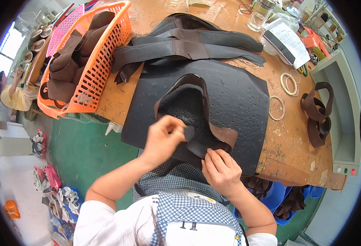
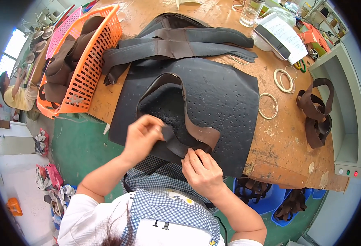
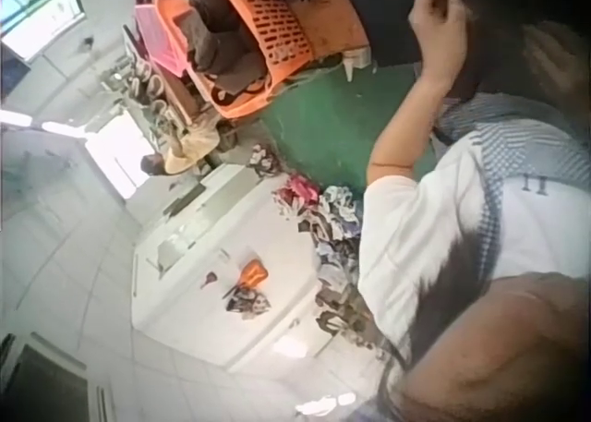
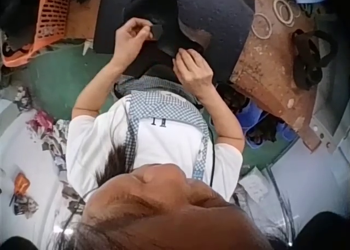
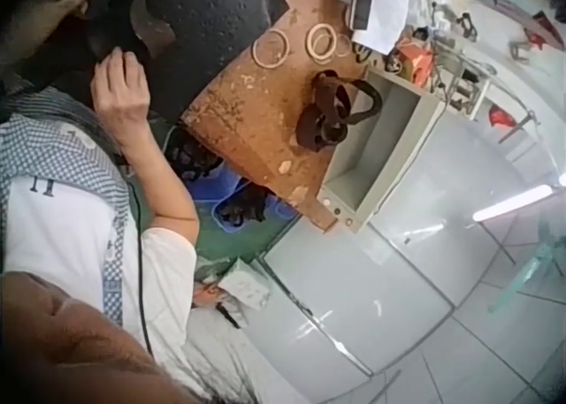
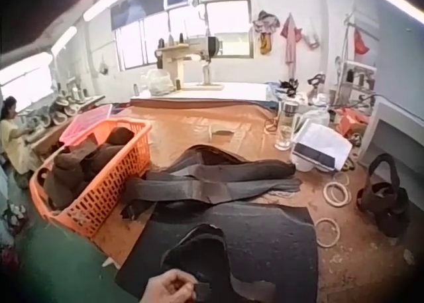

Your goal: The recorder is manually inspecting and assembling leather shoe upper components at a factory workbench.

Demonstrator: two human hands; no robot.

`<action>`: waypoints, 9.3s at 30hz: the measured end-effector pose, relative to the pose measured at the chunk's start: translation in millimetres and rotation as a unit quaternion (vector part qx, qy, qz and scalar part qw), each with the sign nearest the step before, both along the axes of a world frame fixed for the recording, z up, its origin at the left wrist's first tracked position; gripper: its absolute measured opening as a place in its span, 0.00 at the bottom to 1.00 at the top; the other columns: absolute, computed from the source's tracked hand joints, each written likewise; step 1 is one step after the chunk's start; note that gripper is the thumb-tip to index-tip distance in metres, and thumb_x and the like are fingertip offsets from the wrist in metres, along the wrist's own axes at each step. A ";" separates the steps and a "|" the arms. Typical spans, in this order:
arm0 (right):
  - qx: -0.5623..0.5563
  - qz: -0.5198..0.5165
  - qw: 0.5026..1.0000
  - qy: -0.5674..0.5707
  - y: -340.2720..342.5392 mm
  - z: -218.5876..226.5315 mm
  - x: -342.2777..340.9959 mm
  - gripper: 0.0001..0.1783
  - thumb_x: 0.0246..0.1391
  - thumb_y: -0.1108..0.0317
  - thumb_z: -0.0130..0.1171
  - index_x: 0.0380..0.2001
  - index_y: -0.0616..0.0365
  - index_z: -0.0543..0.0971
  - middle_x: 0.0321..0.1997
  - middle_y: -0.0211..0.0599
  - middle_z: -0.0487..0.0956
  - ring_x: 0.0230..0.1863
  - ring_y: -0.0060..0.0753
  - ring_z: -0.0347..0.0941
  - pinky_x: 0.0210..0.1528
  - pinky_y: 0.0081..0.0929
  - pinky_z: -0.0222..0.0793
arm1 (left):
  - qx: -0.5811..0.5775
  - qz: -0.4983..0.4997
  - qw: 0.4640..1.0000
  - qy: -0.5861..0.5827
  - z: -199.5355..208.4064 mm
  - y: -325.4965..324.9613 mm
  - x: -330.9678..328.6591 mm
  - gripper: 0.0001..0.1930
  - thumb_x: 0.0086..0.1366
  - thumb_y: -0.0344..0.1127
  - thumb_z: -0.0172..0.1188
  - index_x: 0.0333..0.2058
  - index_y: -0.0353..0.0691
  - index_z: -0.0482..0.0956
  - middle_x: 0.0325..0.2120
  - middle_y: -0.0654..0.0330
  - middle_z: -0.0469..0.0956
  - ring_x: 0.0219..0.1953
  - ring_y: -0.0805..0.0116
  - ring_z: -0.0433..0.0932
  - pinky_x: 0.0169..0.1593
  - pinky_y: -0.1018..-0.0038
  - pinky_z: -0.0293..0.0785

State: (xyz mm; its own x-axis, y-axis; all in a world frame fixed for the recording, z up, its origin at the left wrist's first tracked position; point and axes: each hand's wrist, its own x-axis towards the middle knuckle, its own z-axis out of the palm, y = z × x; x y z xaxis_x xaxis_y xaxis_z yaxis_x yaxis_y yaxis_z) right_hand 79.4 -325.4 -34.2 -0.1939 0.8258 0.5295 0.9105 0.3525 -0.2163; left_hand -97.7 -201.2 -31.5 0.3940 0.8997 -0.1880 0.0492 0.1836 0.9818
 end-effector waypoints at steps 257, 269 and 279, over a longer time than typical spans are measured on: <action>-0.138 -0.157 0.970 0.121 39.7 2.9 -62.0 0.10 0.43 0.77 0.67 0.28 0.61 0.75 0.28 0.41 0.73 0.27 0.42 0.73 0.26 0.34 0.70 | 0.520 -0.373 0.635 0.432 40.1 -12.7 -49.2 0.29 0.62 0.35 0.51 0.62 0.30 0.69 0.47 0.55 0.69 0.47 0.63 0.70 0.52 0.67 0.69; -0.135 -0.159 0.966 0.151 28.9 13.7 -54.4 0.14 0.41 0.78 0.66 0.31 0.61 0.71 0.31 0.44 0.73 0.30 0.48 0.74 0.29 0.37 0.71 | 0.530 -0.444 0.583 0.426 46.6 -8.6 -40.7 0.23 0.59 0.34 0.54 0.48 0.23 0.79 0.59 0.47 0.69 0.52 0.61 0.70 0.48 0.70 0.70; -0.119 -0.166 0.966 0.159 28.7 10.1 -48.7 0.17 0.41 0.72 0.67 0.34 0.63 0.71 0.35 0.43 0.72 0.30 0.47 0.72 0.29 0.37 0.71 | 0.526 -0.442 0.593 0.420 49.0 -9.5 -38.4 0.23 0.58 0.35 0.55 0.48 0.22 0.79 0.59 0.49 0.70 0.52 0.63 0.71 0.45 0.74 0.71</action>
State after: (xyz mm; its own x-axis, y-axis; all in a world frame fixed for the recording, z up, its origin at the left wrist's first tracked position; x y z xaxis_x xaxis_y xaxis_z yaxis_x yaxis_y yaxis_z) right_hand 30.7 -296.7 -24.1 0.2436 0.9203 0.3061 0.8391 -0.0417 -0.5425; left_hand -136.1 -210.6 17.5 0.9641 0.2040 -0.1703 0.2216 -0.9708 0.0915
